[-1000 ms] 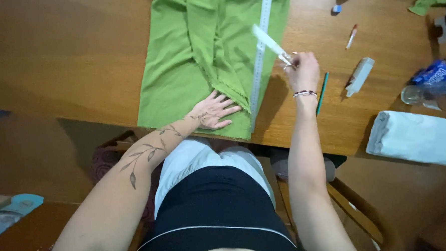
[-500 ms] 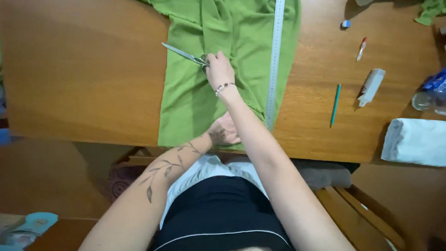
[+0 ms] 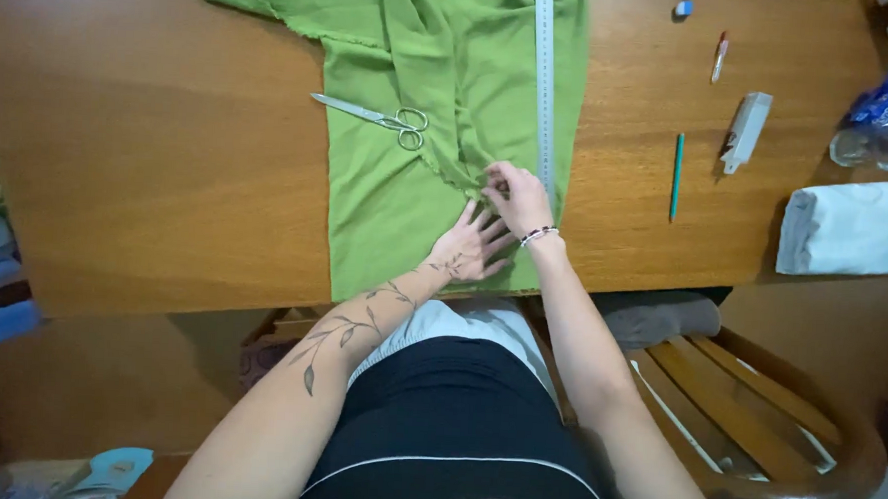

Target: The person measures a piece of green fabric on a wooden table using a metal ruler. They smooth the fabric, align the ruler along the edges, and pick up a pair of scissors at the end of the clip.

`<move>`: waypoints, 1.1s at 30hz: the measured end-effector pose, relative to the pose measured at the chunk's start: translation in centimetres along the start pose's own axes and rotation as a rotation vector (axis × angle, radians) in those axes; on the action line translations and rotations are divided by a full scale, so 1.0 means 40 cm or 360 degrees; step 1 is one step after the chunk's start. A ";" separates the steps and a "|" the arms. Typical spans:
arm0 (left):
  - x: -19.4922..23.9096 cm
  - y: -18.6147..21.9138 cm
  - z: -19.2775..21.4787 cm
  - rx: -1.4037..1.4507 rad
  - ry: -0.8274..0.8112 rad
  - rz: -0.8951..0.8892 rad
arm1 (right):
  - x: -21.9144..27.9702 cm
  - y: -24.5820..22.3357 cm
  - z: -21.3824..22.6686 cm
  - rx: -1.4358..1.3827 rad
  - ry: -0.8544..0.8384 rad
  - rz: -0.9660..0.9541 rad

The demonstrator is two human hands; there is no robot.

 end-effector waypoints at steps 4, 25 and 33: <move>-0.011 0.001 0.013 -0.0039 -0.0019 0.0008 | -0.019 0.038 0.014 -0.0073 0.0051 -0.0050; -0.006 0.002 0.009 -0.0049 -0.0011 -0.0018 | -0.035 0.110 0.104 -0.1213 -0.0162 -0.0542; -0.009 0.003 0.002 -0.0155 -0.0180 -0.0014 | -0.055 0.228 0.059 -0.0701 0.0358 -0.0536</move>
Point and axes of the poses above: each hand's wrist, its own x-axis away from the middle knuckle, its own z-axis out of the back of the hand, y = z × x, the point moved 3 cm from there along -x, towards the middle knuckle, and after that the axes turned 1 degree about y, right-handed, at the moved point
